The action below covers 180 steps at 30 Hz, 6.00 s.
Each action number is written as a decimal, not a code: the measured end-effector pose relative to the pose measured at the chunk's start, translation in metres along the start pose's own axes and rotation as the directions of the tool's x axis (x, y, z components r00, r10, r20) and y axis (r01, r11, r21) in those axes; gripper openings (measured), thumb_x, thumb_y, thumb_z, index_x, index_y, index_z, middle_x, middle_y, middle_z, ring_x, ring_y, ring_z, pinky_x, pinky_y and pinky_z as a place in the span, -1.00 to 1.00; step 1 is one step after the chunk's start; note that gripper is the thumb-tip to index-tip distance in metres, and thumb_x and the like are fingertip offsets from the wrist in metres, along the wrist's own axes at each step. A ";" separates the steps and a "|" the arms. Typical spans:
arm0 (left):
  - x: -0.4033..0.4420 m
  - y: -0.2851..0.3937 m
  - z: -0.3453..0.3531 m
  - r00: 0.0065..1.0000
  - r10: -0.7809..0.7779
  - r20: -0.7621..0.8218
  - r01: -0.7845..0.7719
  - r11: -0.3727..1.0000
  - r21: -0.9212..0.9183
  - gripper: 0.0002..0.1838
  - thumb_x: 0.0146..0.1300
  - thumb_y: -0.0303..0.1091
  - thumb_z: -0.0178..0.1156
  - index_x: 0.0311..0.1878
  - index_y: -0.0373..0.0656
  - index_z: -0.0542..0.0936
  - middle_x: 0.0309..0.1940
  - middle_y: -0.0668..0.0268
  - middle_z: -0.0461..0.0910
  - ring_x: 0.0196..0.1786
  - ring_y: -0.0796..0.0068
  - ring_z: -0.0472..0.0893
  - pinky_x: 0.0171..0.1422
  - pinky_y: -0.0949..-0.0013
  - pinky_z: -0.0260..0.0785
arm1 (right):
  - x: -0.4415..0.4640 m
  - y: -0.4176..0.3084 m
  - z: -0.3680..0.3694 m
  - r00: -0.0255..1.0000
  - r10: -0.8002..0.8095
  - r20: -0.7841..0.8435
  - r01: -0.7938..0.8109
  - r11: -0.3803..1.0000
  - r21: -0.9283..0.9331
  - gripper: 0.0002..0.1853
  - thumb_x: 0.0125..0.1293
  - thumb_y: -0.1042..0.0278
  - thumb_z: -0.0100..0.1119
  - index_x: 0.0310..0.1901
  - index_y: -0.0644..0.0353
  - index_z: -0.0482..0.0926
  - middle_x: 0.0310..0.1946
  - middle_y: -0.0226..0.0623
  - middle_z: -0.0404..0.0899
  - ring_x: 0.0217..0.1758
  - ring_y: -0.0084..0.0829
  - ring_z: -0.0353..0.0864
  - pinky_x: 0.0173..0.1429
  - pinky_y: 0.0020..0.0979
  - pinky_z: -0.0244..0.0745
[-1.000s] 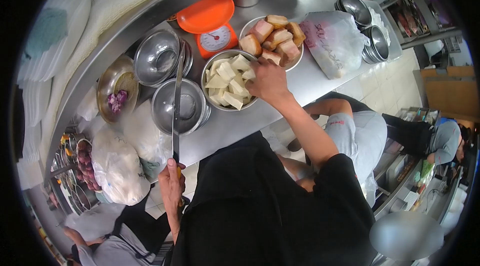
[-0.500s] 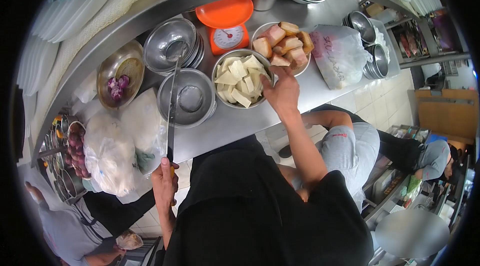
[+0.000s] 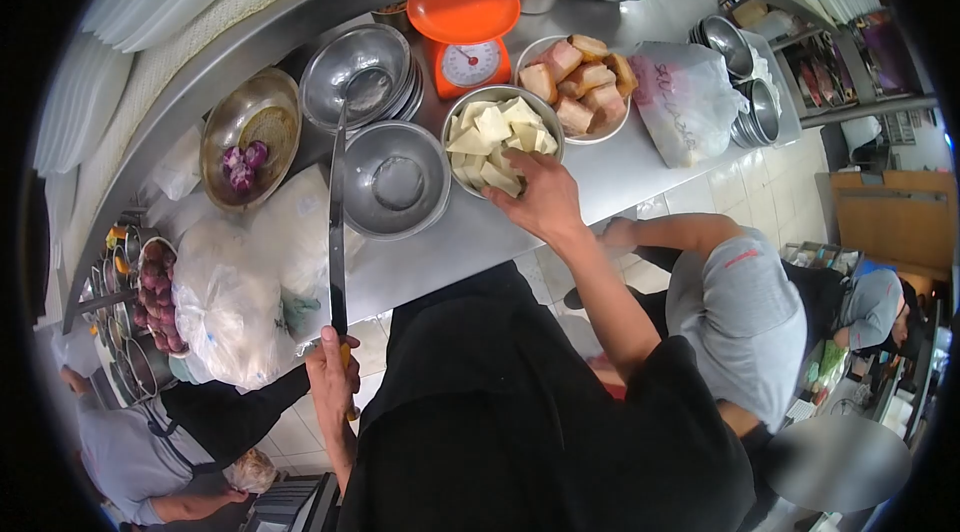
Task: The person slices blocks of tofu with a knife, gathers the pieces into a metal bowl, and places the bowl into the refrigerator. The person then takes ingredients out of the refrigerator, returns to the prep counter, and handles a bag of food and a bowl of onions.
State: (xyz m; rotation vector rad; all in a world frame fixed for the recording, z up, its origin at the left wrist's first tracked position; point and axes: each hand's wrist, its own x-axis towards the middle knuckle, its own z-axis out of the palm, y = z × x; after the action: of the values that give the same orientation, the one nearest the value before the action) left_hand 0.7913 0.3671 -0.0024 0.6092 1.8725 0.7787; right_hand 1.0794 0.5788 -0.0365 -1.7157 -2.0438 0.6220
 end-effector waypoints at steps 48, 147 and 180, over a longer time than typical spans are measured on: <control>-0.054 0.046 -0.009 0.964 0.022 -0.265 0.102 0.889 0.446 -0.46 0.24 0.06 0.24 -0.38 -0.38 0.62 -0.67 0.02 0.50 -0.56 0.20 0.51 -0.35 0.19 0.36 | 0.072 0.052 0.021 0.919 0.017 -0.394 0.189 0.858 0.478 -0.64 0.20 0.50 0.31 0.06 0.13 0.60 -0.07 -0.34 0.60 -0.08 -0.52 0.57 -0.08 -0.48 0.55; 0.014 0.021 -0.224 0.895 0.406 0.185 -0.397 0.914 -0.085 -0.63 0.42 -0.22 0.07 0.01 -0.41 0.50 -0.35 0.14 0.62 -0.39 0.42 0.61 -0.31 0.43 0.42 | -0.020 0.018 0.049 0.563 0.812 -0.153 -0.180 0.302 0.936 -0.30 0.15 0.45 0.20 0.35 0.26 0.21 0.11 -0.19 0.44 0.15 -0.27 0.44 0.24 -0.18 0.36; 0.113 0.031 0.152 0.543 0.086 0.835 -0.172 0.985 0.010 -0.43 0.31 -0.12 0.21 0.24 -0.33 0.38 -0.07 0.15 0.56 -0.24 0.50 0.57 -0.25 0.41 0.49 | -0.043 0.147 0.011 0.788 0.615 0.020 -0.388 0.472 0.792 -0.28 -0.25 0.80 -0.10 0.14 0.32 0.38 -0.17 -0.25 0.45 -0.29 -0.41 0.46 -0.43 -0.55 0.33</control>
State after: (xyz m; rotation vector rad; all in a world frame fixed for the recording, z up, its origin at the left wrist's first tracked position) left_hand 0.8881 0.5052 -0.0942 0.9806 0.9601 0.3567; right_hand 1.1985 0.5573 -0.1302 -1.6802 -0.7808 1.1613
